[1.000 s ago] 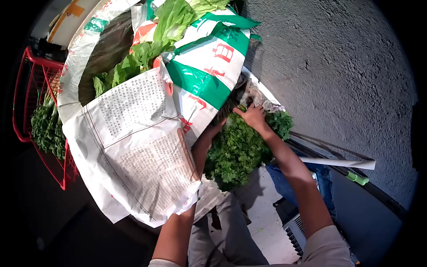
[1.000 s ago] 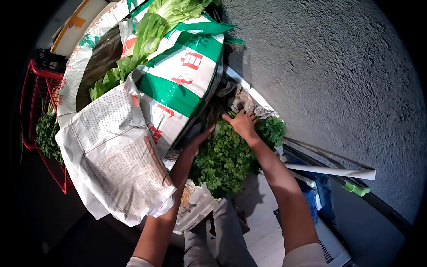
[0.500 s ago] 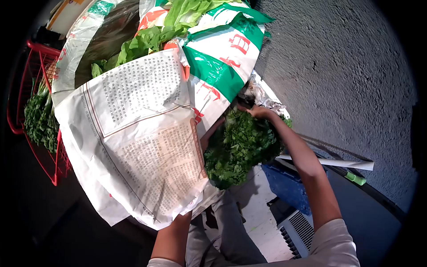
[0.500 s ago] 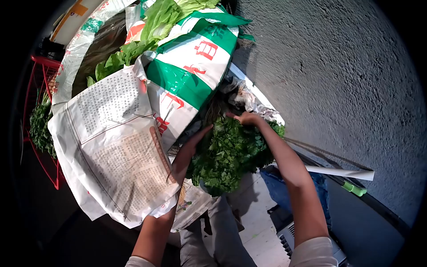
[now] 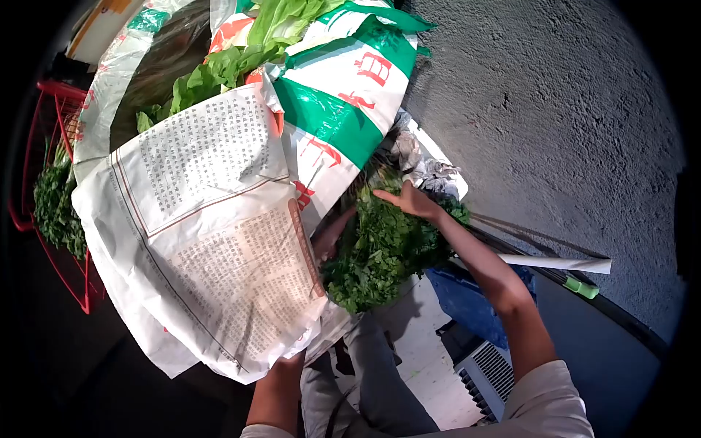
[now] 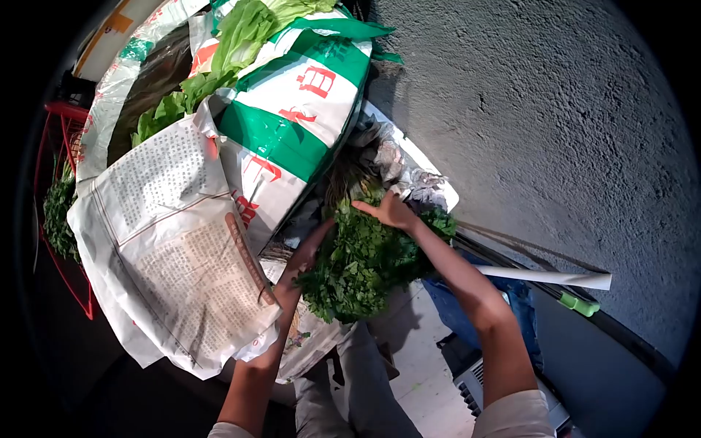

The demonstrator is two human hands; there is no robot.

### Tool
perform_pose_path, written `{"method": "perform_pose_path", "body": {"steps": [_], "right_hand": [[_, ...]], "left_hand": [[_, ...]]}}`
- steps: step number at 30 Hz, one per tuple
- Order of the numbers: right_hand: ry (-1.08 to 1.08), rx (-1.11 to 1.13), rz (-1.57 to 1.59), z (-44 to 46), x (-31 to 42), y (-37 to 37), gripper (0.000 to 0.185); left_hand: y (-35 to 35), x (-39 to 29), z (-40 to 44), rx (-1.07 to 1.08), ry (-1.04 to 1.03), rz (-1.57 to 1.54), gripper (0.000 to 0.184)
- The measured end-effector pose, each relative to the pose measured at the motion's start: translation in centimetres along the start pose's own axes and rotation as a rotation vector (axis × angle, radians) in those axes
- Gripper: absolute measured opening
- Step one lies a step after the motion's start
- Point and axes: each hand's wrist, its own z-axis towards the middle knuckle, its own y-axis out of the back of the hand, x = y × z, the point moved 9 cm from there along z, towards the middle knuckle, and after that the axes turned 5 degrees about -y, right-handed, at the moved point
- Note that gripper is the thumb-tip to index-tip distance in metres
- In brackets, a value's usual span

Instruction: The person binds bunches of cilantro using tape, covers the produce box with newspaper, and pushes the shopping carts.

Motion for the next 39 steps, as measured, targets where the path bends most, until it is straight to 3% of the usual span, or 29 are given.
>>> {"method": "perform_pose_path", "body": {"steps": [2, 5, 6, 8, 9, 10, 11, 12, 14, 15, 18, 23, 30, 32, 35, 36, 38, 39], "right_hand": [[-0.271, -0.257, 0.157, -3.0, 0.3, 1.5, 0.087], [-0.311, -0.45, 0.298, -7.1, 1.0, 1.6, 0.094], [-0.346, -0.459, 0.277, -8.8, 2.3, 2.5, 0.09], [-0.195, -0.485, 0.496, -10.4, 2.4, 1.9, 0.086], [-0.193, -0.482, 0.498, -11.3, 1.8, 1.2, 0.086], [-0.238, -0.512, 0.544, -12.4, 0.5, 0.6, 0.082], [-0.279, -0.538, 0.588, -13.2, -0.9, 0.2, 0.079], [-0.314, -0.429, 0.731, -14.0, -1.5, -0.1, 0.074], [-0.096, -0.458, 0.828, -15.9, -1.3, 0.8, 0.059], [-0.14, -0.447, 0.957, -16.8, -2.0, 0.2, 0.057], [-0.228, -0.455, 1.18, -19.3, -4.0, -1.7, 0.057], [-0.288, -0.461, 1.192, -21.0, -6.9, -4.2, 0.06], [-0.29, -0.449, 1.125, -19.5, -7.2, -3.4, 0.065], [-0.322, -0.429, 1.115, -18.0, -6.4, -2.0, 0.067], [-0.356, -0.233, 1.009, -14.8, -6.8, -1.8, 0.068], [-0.356, -0.224, 0.96, -14.2, -7.3, -1.6, 0.077], [-0.365, -0.206, 0.87, -13.1, -8.6, -1.9, 0.094], [-0.424, -0.207, 0.839, -12.4, -9.6, -2.1, 0.106]], "left_hand": [[-0.9, -0.1, -1.4, -0.008, -0.035, 0.001, 0.062], [-1.8, -1.5, -2.7, -0.115, -0.211, 0.149, 0.068], [-2.0, -2.1, -3.0, -0.169, -0.276, 0.221, 0.076], [-4.8, -2.2, -4.1, 0.056, -0.338, 0.127, 0.072], [-5.1, -1.0, -4.1, 0.009, -0.264, 0.004, 0.08], [-5.0, -1.9, -4.6, -0.145, -0.317, 0.404, 0.086], [-6.1, -2.1, -4.8, -0.159, -0.355, 0.407, 0.09], [-7.1, -2.1, -5.1, -0.177, -0.393, 0.408, 0.093], [-9.1, -2.3, -5.8, -0.267, -0.443, 0.622, 0.098], [-10.5, -3.3, -6.7, -0.319, -0.536, 0.756, 0.1], [-13.5, -3.4, -7.8, -0.368, -0.476, 0.973, 0.099], [-15.4, -2.8, -8.7, -0.411, -0.595, 1.079, 0.101], [-13.8, -2.8, -8.3, -0.417, -0.477, 1.022, 0.096], [-11.0, 0.3, -4.5, -0.261, -0.348, 0.653, 0.099], [-8.9, 2.5, 0.2, -0.108, -0.335, 0.529, 0.096], [-8.5, 2.3, 1.4, -0.057, -0.313, 0.59, 0.097], [-7.0, 1.3, 1.8, -0.201, -0.177, 0.805, 0.093], [-7.9, 0.1, 1.6, -0.021, -0.112, 0.668, 0.1]]}}
